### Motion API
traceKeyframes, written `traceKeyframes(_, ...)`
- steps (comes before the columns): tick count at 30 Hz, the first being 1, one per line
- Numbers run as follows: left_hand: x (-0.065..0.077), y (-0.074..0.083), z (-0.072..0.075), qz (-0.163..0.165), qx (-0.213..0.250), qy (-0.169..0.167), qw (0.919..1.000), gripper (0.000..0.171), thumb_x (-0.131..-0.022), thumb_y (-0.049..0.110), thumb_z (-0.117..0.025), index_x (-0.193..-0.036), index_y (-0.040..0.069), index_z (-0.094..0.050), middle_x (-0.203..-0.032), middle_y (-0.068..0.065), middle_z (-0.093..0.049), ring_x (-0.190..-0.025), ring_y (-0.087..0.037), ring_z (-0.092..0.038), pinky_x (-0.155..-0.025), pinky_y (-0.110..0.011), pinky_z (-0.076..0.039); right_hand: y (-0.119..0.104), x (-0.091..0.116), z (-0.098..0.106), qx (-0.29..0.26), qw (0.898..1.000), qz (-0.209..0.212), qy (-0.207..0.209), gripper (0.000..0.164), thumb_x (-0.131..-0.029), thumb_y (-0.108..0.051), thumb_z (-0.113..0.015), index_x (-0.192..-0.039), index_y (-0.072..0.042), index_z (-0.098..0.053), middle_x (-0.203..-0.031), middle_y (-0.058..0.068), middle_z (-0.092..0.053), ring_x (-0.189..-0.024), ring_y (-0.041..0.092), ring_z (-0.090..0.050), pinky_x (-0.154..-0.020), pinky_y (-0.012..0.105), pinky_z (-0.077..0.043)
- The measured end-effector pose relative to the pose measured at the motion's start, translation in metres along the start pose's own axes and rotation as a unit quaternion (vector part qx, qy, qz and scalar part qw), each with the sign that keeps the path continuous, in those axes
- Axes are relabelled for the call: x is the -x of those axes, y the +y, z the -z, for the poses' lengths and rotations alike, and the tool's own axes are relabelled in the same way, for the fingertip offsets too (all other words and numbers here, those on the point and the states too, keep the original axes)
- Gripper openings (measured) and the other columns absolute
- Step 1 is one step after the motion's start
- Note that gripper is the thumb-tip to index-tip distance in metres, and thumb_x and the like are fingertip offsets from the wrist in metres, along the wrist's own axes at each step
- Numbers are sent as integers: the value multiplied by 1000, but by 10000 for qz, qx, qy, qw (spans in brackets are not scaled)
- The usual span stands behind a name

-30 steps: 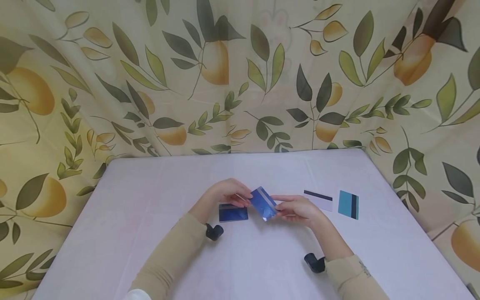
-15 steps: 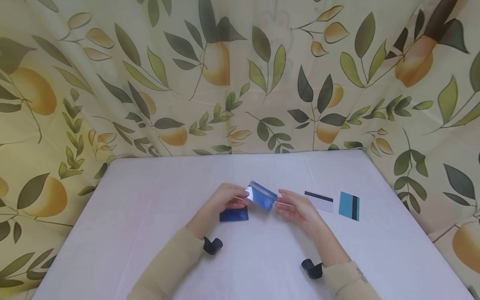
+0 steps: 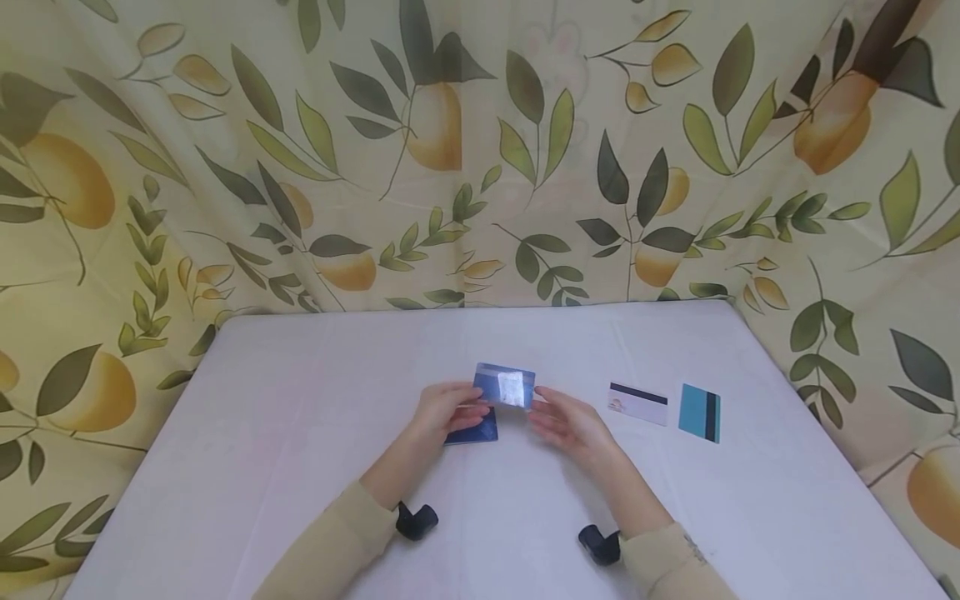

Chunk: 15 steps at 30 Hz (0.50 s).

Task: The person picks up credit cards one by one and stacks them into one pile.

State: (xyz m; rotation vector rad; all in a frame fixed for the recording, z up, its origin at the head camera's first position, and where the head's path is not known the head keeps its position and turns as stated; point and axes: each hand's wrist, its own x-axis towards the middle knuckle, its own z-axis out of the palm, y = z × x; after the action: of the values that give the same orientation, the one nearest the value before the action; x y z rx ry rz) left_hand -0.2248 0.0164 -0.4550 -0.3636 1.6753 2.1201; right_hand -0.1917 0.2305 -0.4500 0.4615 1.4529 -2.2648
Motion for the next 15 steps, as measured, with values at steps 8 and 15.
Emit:
traceKeyframes(8,6,-9,7,-191,294,175,9992,28,-83,6,-62,-109,-5,-60,-89,-17,-68,-67,-17,-67,-63,-30,-56,9,-4,-17,-124,9997,-158,158,27,-92,-23,-53,-117,-12,-52,-94,2,-64,-94,18,-62,-92,35,-46)
traceKeyframes(15,16,-14,13,-195,385,262,9987,32,-84,7,-62,-112,-6,-57,-89,-17,-68,-65,-16,-67,-61,-28,-56,19,-8,-29,-36,9989,-158,429,16,-88,-19,-60,-103,-15,-59,-86,0,-68,-85,16,-65,-82,32,-52)
